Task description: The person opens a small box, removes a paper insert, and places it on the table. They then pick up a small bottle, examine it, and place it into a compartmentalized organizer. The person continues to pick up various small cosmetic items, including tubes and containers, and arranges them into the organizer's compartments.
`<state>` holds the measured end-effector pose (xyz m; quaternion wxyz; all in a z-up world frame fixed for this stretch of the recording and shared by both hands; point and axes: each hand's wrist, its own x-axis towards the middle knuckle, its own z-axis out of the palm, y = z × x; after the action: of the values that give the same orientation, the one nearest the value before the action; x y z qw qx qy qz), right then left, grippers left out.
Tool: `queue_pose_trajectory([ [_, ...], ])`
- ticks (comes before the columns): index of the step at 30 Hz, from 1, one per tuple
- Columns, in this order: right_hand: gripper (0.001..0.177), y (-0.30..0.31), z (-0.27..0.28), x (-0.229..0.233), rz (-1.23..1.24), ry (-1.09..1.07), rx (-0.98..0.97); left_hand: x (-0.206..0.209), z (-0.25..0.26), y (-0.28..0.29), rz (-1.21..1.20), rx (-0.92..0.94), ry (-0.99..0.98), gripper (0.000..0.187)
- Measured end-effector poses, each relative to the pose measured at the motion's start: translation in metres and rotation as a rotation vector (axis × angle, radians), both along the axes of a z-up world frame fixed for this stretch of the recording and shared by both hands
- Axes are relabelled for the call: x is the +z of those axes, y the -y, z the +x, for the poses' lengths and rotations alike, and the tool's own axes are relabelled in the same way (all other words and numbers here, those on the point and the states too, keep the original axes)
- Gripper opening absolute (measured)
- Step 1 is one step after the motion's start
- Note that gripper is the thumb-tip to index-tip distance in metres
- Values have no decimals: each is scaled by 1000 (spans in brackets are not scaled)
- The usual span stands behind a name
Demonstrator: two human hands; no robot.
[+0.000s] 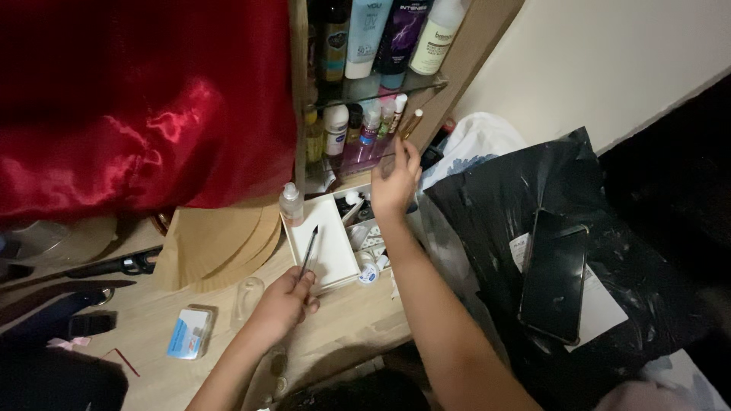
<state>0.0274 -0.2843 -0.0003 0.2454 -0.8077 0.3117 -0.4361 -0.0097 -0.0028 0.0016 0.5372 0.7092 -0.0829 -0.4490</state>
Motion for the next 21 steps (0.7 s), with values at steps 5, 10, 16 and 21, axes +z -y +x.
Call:
queue_pose_trajectory([
  [5,74,0,1,9,98,-98,-36,0,0,2,13,-12,41,30],
  [10,75,-1,3,16,135,-164,-17,5,-1,2,12,-22,23,32],
  [16,77,2,6,16,129,-136,-1,10,-1,1,8,-7,5,33],
  [21,82,4,9,13,139,-102,-4,13,-1,1,74,-8,5,30],
])
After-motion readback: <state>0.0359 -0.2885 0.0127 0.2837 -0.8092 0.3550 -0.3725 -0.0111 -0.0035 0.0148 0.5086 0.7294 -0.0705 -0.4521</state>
